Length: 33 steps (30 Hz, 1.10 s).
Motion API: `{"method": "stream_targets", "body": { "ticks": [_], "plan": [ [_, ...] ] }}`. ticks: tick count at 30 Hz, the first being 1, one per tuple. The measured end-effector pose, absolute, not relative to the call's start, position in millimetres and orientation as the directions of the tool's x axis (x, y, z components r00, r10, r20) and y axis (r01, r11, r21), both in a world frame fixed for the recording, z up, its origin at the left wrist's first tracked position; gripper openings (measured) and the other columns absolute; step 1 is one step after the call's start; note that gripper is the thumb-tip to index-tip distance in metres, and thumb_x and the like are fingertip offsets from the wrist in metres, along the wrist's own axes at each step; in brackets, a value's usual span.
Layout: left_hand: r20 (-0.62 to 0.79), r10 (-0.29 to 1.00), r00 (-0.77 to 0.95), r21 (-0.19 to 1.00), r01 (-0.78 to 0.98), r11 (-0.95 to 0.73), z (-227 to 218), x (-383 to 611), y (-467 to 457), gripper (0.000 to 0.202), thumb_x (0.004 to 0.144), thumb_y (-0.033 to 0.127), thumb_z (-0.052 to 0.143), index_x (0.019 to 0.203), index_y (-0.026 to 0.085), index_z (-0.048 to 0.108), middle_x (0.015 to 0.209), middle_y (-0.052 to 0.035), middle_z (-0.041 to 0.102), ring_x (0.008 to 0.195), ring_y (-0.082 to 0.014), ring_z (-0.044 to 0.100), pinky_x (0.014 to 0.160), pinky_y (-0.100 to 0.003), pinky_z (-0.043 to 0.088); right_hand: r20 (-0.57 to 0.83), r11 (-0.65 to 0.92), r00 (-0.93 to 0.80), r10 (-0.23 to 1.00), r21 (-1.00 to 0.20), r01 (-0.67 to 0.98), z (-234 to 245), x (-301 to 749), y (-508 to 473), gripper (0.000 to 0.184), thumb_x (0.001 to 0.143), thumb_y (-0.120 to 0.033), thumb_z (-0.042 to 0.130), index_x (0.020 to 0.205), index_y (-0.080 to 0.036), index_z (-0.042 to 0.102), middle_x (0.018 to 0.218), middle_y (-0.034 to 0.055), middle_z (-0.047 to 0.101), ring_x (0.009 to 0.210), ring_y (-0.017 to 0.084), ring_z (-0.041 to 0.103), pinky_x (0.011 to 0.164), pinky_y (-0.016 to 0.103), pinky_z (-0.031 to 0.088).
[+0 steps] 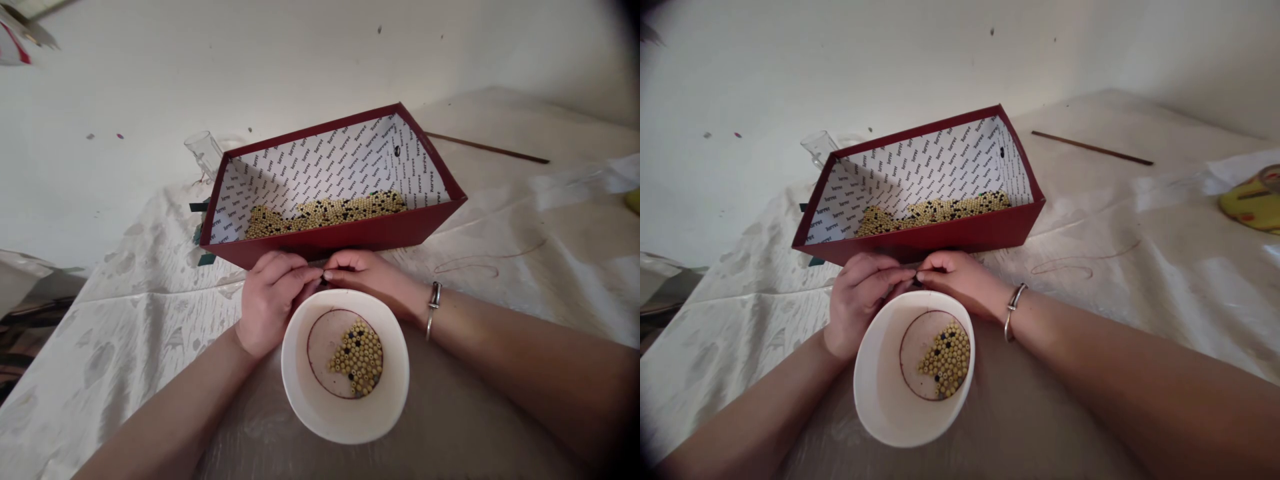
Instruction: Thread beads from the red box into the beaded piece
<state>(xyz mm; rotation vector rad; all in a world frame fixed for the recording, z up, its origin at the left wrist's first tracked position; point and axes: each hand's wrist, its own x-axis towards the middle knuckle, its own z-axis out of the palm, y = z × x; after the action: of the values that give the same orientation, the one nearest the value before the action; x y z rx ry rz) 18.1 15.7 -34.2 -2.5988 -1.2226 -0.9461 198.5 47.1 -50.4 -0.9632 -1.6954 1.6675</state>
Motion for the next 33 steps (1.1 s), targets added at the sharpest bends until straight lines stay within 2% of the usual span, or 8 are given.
{"method": "stream_targets", "body": {
  "ticks": [7,14,23,33],
  "plan": [
    [0.603,0.675,0.425,0.17,0.758,-0.629,-35.2,17.9,17.4,0.017,0.073,0.018,0.06,0.09,0.021,0.062,0.086,-0.0027,0.059,0.083,-0.014,0.053,0.075,-0.03,0.044,-0.099,-0.035,-0.577,0.811,-0.992,0.121,-52.0,198.6,47.2,0.02,0.077,-0.034,0.051,0.08,-0.016,0.058,0.073,-0.0001,0.056,0.065,0.009,0.047,0.058,0.022,0.038],
    [0.584,0.694,0.42,0.176,0.77,-0.614,-33.3,19.7,18.1,0.007,0.071,0.02,0.061,0.078,0.019,0.061,0.081,-0.0022,0.059,0.078,-0.0144,0.052,0.072,-0.03,0.043,-0.108,-0.054,-0.572,0.813,-0.992,0.111,-54.6,198.6,47.6,0.021,0.077,-0.037,0.052,0.08,-0.017,0.058,0.072,-0.0004,0.056,0.064,0.009,0.048,0.057,0.022,0.038],
    [0.598,0.672,0.437,0.187,0.739,-0.647,-32.6,21.0,16.2,0.008,0.072,0.017,0.06,0.08,0.019,0.06,0.082,-0.0023,0.058,0.079,-0.0139,0.052,0.073,-0.029,0.043,-0.103,-0.036,-0.573,0.813,-0.991,0.127,-54.5,199.1,48.1,0.021,0.076,-0.036,0.052,0.079,-0.017,0.057,0.072,-0.0003,0.057,0.064,0.01,0.048,0.057,0.022,0.038],
    [0.553,0.711,0.435,0.185,0.768,-0.614,-32.0,22.6,16.8,0.004,0.074,0.02,0.057,0.077,0.018,0.059,0.08,-0.0026,0.059,0.078,-0.0149,0.051,0.072,-0.03,0.042,-0.086,0.02,-0.576,0.813,-0.984,0.175,-55.3,198.9,48.0,0.022,0.077,-0.036,0.05,0.079,-0.016,0.058,0.073,0.0009,0.057,0.065,0.011,0.049,0.058,0.023,0.039]
  ]
}}
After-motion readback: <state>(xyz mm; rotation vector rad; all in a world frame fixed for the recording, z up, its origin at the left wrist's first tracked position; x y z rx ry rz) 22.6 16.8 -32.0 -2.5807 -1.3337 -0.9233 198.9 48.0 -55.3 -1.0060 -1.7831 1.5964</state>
